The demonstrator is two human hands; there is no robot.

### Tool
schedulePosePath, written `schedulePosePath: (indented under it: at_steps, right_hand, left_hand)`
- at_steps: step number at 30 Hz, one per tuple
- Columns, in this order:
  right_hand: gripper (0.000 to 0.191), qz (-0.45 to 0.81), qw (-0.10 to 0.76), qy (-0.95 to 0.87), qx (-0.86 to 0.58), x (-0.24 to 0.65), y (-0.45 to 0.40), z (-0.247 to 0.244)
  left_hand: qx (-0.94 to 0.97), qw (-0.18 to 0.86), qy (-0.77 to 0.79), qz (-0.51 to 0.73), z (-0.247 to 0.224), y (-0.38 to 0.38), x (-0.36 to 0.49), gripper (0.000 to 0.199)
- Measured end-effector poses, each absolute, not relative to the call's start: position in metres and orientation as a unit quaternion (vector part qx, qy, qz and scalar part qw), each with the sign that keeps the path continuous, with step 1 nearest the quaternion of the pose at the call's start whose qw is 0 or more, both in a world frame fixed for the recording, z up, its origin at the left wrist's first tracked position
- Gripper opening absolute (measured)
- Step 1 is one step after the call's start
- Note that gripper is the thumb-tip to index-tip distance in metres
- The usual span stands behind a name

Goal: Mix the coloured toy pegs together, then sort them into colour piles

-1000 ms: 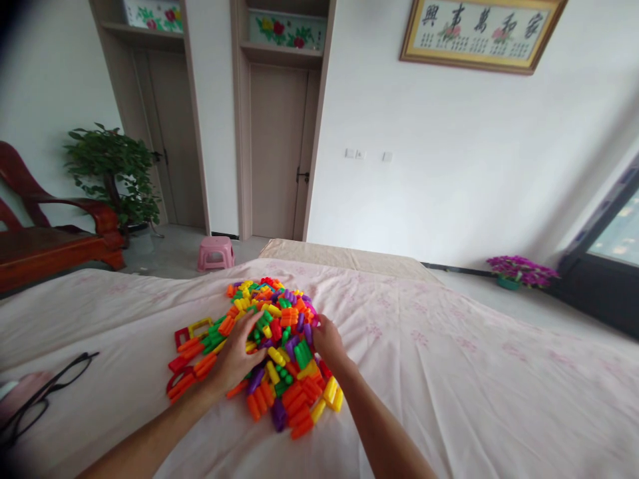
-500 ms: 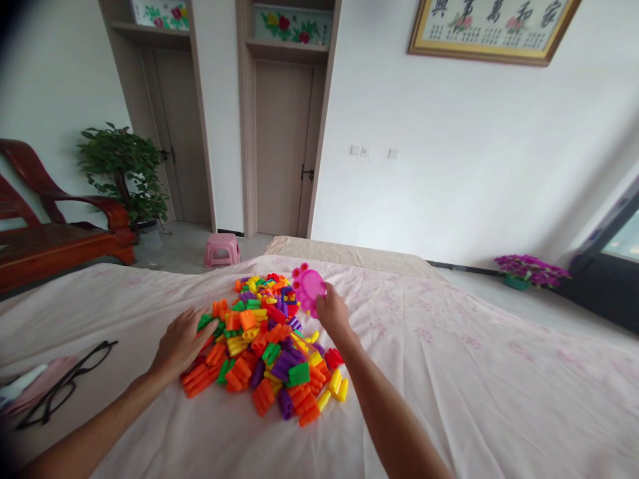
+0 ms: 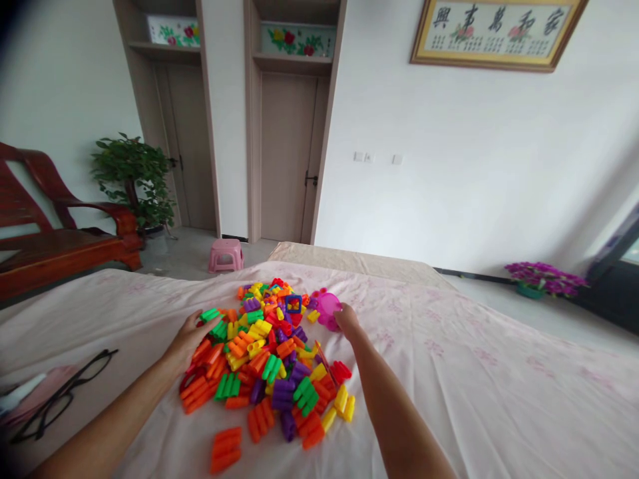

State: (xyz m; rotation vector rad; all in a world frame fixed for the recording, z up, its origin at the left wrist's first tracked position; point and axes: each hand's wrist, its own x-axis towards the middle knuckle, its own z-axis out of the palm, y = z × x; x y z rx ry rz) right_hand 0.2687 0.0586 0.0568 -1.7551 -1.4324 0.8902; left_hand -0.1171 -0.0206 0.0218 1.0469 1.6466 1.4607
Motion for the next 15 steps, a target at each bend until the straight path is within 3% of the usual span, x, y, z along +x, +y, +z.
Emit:
schedulePosePath:
  at_steps: [8,15]
  right_hand:
    - [0.042,0.46,0.296,-0.572,-0.611,0.231,0.042,0.045]
    - [0.032,0.514,0.347,-0.584,-0.524,0.208,0.011,0.055]
  left_hand:
    - [0.493,0.43,0.525,0.544,0.038,-0.015,-0.083,0.072]
    - [0.559,0.396,0.496,0.533,0.048,-0.011,-0.054,0.056]
